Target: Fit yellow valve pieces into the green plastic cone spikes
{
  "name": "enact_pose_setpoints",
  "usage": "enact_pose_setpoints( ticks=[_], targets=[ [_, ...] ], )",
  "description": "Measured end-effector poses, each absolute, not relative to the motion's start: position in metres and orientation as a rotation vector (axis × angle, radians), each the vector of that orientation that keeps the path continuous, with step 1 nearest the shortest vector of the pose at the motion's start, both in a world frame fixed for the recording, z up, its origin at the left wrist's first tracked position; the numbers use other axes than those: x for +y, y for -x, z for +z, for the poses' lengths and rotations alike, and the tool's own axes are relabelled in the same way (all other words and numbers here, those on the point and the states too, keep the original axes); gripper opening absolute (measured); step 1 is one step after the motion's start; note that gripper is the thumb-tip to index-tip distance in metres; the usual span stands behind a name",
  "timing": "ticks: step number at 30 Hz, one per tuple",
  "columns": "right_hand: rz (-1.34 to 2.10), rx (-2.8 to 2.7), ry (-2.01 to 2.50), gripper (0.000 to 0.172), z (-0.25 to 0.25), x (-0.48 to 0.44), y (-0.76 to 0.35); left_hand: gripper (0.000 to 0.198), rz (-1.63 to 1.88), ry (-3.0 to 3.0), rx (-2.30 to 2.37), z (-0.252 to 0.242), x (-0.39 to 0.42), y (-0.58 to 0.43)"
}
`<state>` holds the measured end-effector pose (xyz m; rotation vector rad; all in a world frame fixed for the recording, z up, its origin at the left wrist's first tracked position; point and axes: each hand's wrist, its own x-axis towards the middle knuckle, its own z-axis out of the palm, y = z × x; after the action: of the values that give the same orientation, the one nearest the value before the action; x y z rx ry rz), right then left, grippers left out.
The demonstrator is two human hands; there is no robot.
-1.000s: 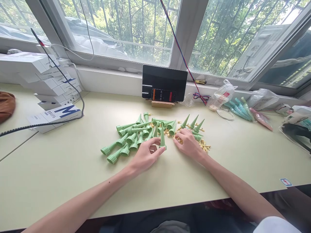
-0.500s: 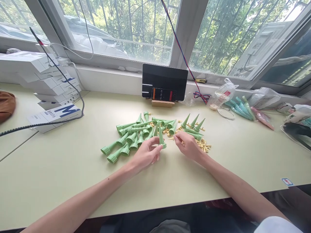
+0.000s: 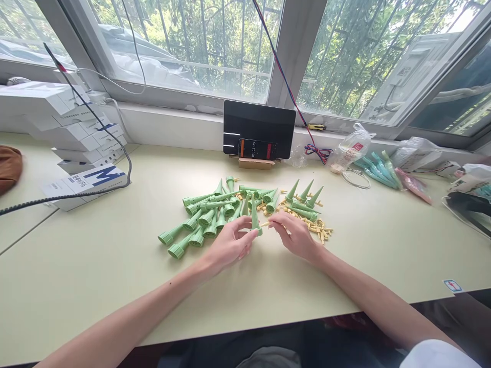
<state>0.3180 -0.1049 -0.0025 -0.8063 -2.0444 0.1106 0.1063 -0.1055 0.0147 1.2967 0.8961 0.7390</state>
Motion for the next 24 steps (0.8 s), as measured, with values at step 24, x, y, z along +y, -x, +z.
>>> enact_pose_setpoints(
  ticks=[24],
  targets=[
    [0.244,-2.043,0.764,0.017,-0.0067,-0.1078,-0.3171,0.041,0.74,-1.293,0.929,0.0155,-0.106,-0.1051]
  ],
)
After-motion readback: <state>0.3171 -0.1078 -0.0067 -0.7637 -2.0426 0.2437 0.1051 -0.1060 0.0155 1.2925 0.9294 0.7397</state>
